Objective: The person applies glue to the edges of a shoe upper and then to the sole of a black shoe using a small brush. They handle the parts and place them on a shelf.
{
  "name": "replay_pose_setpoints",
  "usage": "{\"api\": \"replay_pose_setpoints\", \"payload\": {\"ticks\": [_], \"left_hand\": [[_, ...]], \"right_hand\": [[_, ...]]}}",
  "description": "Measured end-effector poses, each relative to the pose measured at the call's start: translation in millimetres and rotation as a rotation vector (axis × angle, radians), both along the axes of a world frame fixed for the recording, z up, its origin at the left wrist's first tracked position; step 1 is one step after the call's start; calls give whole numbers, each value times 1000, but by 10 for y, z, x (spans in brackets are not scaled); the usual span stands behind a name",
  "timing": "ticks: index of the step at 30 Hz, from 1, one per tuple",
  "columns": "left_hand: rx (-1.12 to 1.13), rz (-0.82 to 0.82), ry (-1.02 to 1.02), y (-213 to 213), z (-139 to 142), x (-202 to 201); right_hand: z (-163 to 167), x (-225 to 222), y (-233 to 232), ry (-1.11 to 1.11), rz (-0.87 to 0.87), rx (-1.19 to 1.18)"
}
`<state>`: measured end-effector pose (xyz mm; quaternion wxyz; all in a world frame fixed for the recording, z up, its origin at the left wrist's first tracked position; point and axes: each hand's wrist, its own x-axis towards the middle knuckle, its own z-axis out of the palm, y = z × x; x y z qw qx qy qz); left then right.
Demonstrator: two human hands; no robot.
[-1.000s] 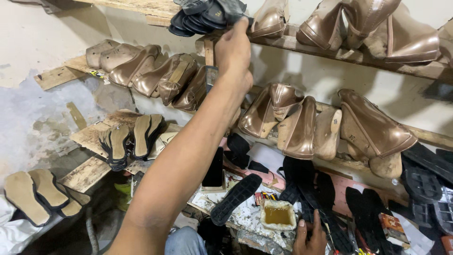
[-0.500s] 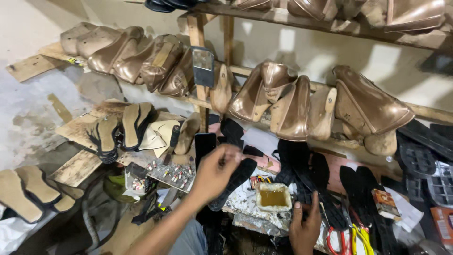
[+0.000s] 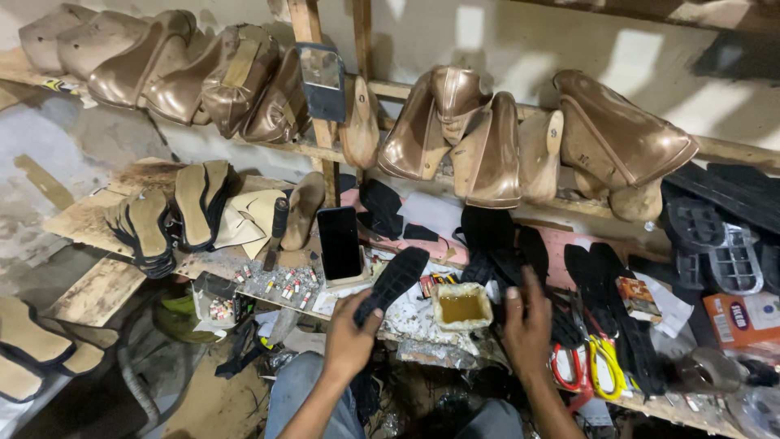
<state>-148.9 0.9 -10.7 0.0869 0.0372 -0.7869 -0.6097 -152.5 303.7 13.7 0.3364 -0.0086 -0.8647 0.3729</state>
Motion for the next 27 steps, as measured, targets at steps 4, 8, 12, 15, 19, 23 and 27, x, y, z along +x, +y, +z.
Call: {"api": "replay_pose_setpoints", "payload": {"ticks": [4, 8, 12, 15, 19, 23, 27], "left_hand": [[919, -5, -472, -17, -84, -80], [1055, -241, -642, 0, -107, 27], [979, -380, -606, 0, 26, 140], [912, -354, -610, -3, 193, 161], [672, -348, -605, 46, 373, 166], [554, -355, -433, 141, 419, 224], [473, -453, -101, 256, 416, 315]], "right_hand": [[128, 59, -195, 16, 222, 513], [285, 84, -353, -96, 208, 636], [341, 181, -384, -90, 104, 608], [330, 274, -368, -93, 104, 606], [333, 427, -382, -200, 66, 644], [398, 526, -414, -326, 28, 574], [458, 606, -428, -327, 491, -106]]}}
